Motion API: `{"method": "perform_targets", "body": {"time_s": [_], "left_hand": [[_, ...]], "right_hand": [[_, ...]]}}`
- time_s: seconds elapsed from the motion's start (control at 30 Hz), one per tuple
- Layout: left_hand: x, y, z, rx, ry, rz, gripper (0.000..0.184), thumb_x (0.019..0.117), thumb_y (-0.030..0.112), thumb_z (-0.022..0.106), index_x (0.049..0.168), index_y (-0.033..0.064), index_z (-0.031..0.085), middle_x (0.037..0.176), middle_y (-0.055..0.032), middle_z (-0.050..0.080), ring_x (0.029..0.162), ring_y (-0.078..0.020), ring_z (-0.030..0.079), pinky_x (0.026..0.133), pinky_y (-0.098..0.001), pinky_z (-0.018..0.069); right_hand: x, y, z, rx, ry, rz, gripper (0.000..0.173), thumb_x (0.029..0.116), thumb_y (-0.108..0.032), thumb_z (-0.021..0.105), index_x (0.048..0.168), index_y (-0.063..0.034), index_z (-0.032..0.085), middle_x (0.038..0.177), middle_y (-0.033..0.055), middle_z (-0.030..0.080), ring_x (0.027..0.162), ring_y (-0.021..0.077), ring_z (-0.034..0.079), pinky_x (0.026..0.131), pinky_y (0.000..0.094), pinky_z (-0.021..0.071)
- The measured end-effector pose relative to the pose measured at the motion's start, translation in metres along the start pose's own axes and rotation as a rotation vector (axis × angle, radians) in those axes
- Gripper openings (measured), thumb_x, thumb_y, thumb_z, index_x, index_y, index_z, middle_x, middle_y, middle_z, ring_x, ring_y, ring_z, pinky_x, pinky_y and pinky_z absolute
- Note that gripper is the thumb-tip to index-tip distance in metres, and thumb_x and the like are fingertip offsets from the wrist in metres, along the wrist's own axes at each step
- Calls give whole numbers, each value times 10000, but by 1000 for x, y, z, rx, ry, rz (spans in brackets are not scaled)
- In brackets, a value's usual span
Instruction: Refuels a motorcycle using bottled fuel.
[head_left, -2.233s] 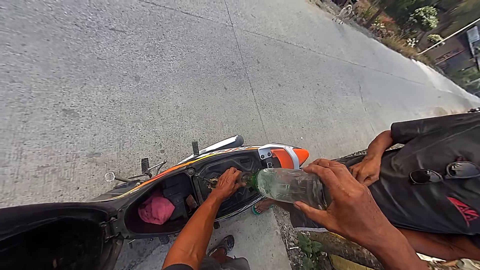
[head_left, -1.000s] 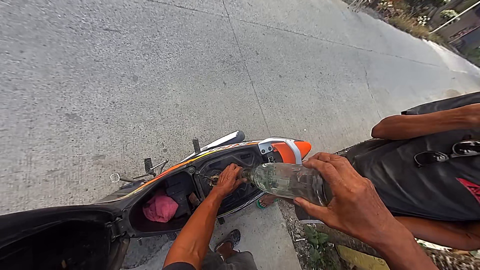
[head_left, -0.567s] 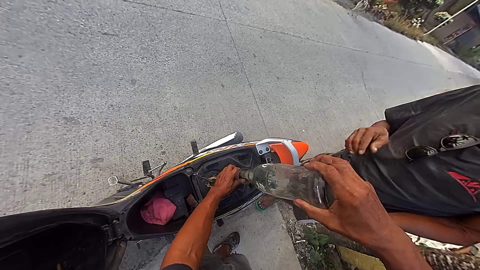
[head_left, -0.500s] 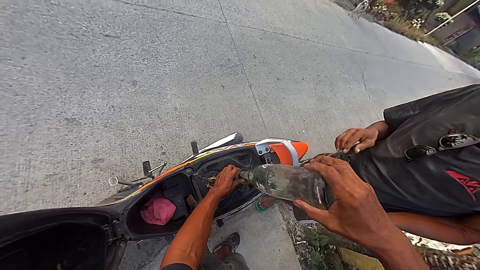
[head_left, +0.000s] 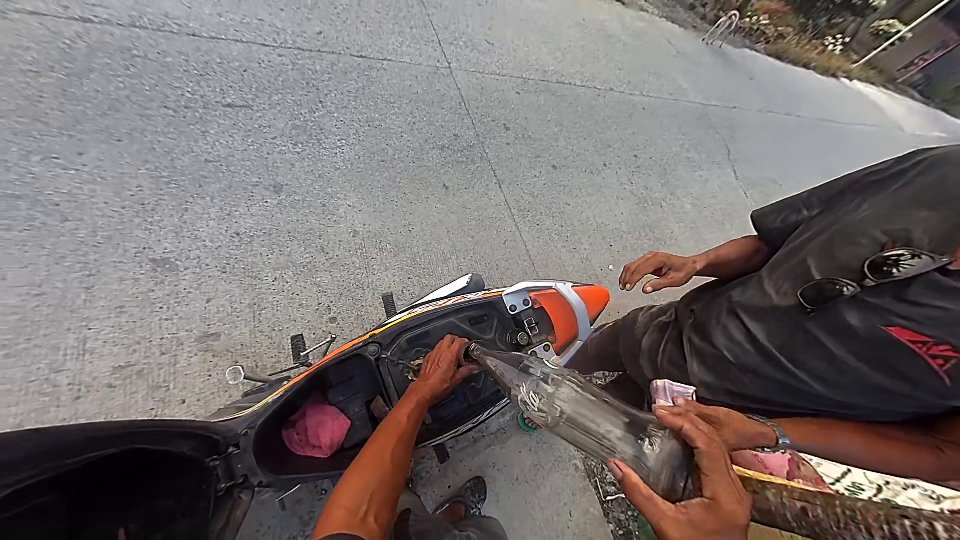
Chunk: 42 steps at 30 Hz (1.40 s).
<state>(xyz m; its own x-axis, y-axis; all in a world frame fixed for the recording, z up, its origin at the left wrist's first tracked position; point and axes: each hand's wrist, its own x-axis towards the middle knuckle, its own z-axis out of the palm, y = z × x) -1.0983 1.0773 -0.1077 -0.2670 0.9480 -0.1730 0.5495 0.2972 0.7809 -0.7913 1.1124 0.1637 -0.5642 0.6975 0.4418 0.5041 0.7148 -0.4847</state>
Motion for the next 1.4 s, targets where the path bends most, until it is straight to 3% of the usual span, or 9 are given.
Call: {"method": "perform_targets", "body": {"time_s": [0.1, 0.27, 0.43, 0.57, 0.63, 0.73, 0.93, 1.2, 1.4], "left_hand": [[-6, -1, 0, -10, 7, -34, 656, 900, 353, 759, 1399, -15, 544, 1388, -244, 552, 1307, -380, 537, 1100, -498, 440], [-35, -1, -9, -119, 91, -137, 469, 903, 30, 565, 1369, -16, 542, 1411, -249, 526, 1304, -380, 537, 1073, -511, 464], [-69, -5, -15, -405, 330, -170, 394, 965, 17, 471, 1336, -109, 513, 1337, -295, 547, 1215, -351, 574, 1037, -457, 480], [-90, 15, -41, -596, 301, -240, 387, 1104, 236, 383, 1316, -45, 544, 1052, -120, 721, 808, -162, 720, 729, -337, 611], [-92, 30, -51, -620, 316, -179, 410, 1114, 255, 329, 1205, -25, 614, 816, -19, 657, 632, -89, 623, 612, -266, 559], [-86, 51, -57, -647, 341, -57, 396, 1092, 222, 345, 1194, 1, 658, 768, 37, 580, 625, -46, 550, 609, -229, 507], [-79, 70, -46, -809, 198, 12, 460, 1074, 179, 283, 1321, -23, 615, 1032, -44, 709, 749, -75, 650, 687, -256, 564], [-86, 73, -61, -566, 52, -80, 433, 1107, 260, 354, 1173, 27, 713, 772, 20, 687, 584, -28, 590, 557, -208, 509], [-98, 71, -66, -467, 122, -86, 433, 1109, 263, 351, 1196, 42, 713, 822, 23, 701, 610, -12, 594, 574, -198, 507]], "right_hand": [[-32, 10, 3, 131, 82, 155, 723, 724, -382, 902, 1258, -3, 596, 1265, 98, 645, 1264, 65, 556, 1079, 225, 467], [-64, 12, 9, 324, 202, 420, 723, 691, -178, 860, 1264, 105, 521, 1236, 74, 639, 1171, 5, 594, 1006, 174, 507], [-93, 30, 31, 434, 337, 570, 674, 710, -217, 811, 1253, 74, 537, 1175, 25, 662, 1074, 5, 641, 931, 183, 549], [-123, 33, 37, 553, 377, 733, 679, 696, -251, 814, 1263, 15, 553, 1131, -1, 672, 994, 48, 677, 815, 226, 598], [-134, 29, 35, 621, 368, 777, 668, 710, -250, 812, 1273, -9, 545, 1103, -30, 689, 955, 50, 697, 772, 235, 615], [-144, 20, 33, 729, 345, 817, 630, 726, -208, 798, 1275, -45, 535, 1084, -45, 712, 912, 58, 716, 726, 240, 626], [-153, 10, 38, 729, 327, 780, 672, 707, -226, 835, 1282, -37, 544, 1133, -28, 708, 972, 61, 703, 797, 242, 613], [-153, 11, 28, 608, 262, 558, 685, 708, -291, 887, 1283, -86, 576, 1225, -32, 693, 1150, 76, 654, 997, 252, 556], [-134, 11, 20, 485, 185, 274, 711, 716, -369, 913, 1348, -285, 599, 1340, -90, 631, 1291, 105, 575, 1105, 298, 492]]}}
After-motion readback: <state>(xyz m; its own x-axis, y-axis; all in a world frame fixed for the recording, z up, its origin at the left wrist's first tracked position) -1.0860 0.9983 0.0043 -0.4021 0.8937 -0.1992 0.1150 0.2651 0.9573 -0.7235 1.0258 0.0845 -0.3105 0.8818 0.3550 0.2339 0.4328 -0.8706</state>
